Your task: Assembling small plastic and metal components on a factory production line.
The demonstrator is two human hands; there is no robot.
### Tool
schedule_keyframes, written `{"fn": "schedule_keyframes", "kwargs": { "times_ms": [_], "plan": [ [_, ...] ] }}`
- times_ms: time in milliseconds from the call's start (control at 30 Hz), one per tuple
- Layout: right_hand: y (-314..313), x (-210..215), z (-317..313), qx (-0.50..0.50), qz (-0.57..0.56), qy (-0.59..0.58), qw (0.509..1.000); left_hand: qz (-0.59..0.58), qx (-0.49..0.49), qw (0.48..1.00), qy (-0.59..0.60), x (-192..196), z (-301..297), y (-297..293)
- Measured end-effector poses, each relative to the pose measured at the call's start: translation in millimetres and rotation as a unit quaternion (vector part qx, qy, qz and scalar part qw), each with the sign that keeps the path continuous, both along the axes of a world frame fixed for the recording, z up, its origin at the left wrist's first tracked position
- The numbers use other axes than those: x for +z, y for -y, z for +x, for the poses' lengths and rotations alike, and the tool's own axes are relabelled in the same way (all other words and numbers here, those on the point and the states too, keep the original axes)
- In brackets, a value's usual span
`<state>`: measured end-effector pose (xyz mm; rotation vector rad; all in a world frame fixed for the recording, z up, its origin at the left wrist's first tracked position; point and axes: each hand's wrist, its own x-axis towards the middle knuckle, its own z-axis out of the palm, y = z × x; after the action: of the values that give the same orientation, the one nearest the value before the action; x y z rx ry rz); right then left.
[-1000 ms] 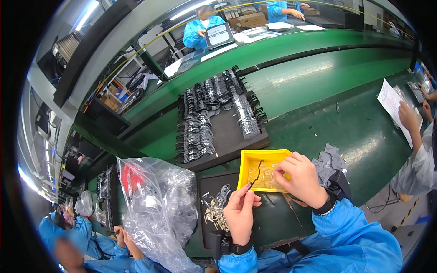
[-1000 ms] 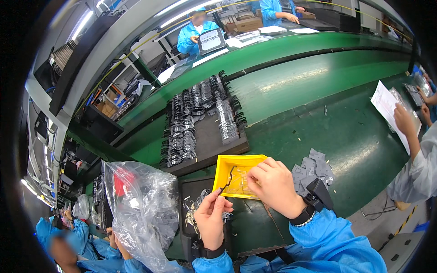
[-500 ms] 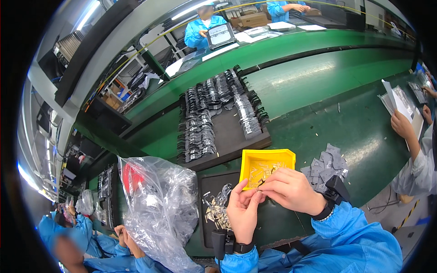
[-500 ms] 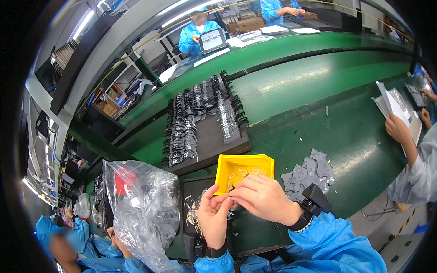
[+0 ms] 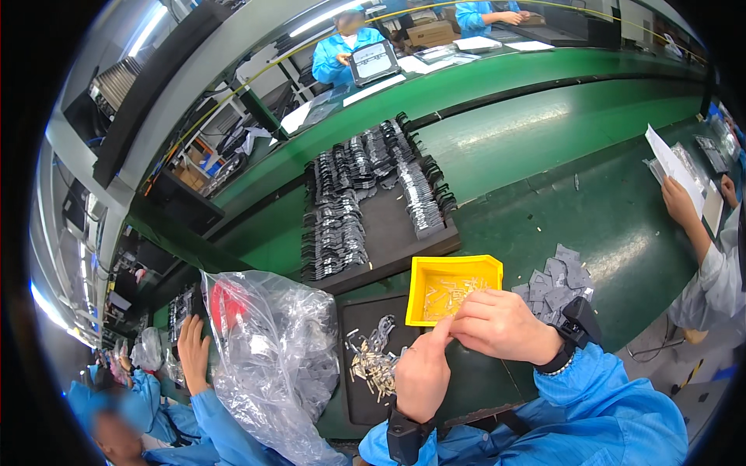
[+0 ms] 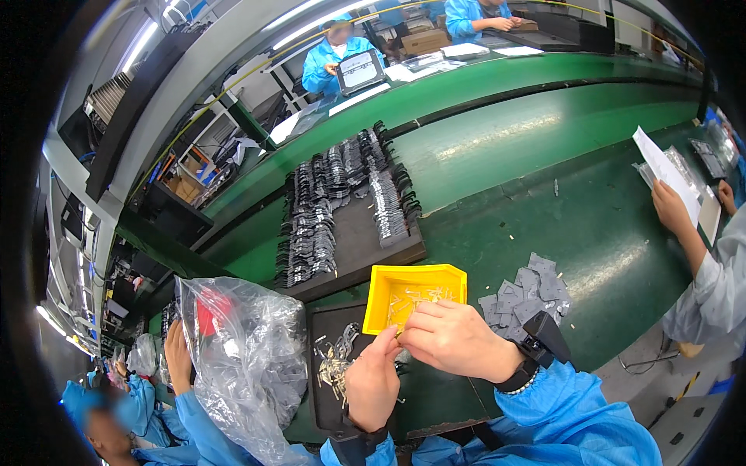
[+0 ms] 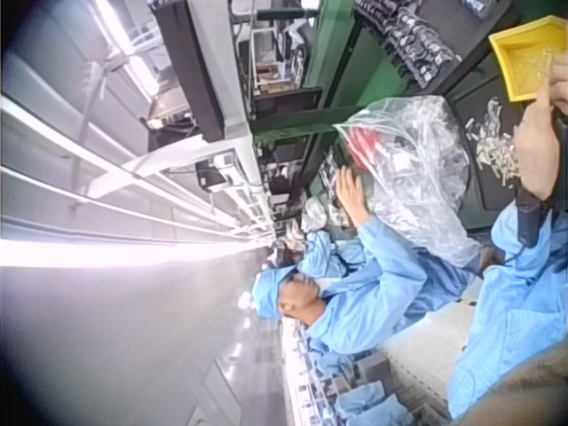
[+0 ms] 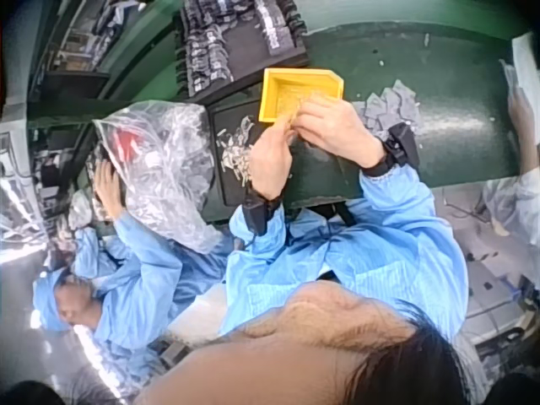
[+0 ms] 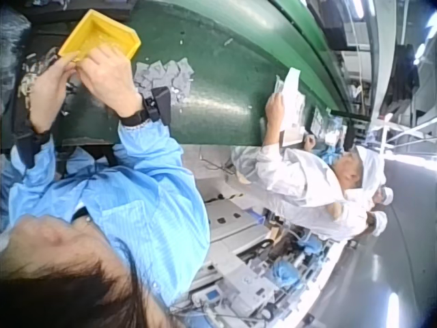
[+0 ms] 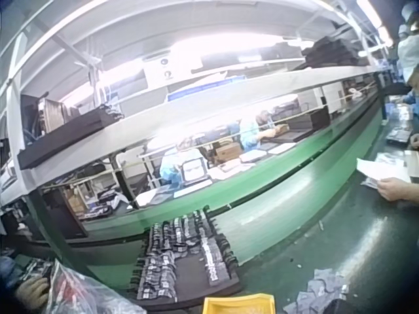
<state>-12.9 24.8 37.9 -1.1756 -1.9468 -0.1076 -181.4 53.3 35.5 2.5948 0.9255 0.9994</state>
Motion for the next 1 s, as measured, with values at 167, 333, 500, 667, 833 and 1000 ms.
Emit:
{"fn": "schedule_keyframes", "kwargs": {
  "times_ms": [167,333,500,667,833,1000],
  "plan": [
    [-1,1,-4,-0.038,0.000,-0.047,0.998,-0.127,0.033,0.981,0.144,-3,7,8],
    [-2,-5,7,-0.146,-0.014,-0.111,0.983,-0.404,0.034,0.865,0.296,-3,4,7],
    [-6,-4,2,-0.214,-0.001,-0.064,0.975,-0.459,0.051,0.816,0.349,1,4,7],
    [6,10,-13,-0.074,-0.058,-0.165,0.982,-0.329,0.071,0.897,0.288,-4,8,8],
    [5,10,-15,-0.065,-0.069,-0.151,0.984,-0.196,0.097,0.949,0.227,2,14,14],
    [5,13,-18,-0.086,-0.022,-0.079,0.993,-0.050,0.084,0.985,0.139,-6,11,12]
  ]
}}
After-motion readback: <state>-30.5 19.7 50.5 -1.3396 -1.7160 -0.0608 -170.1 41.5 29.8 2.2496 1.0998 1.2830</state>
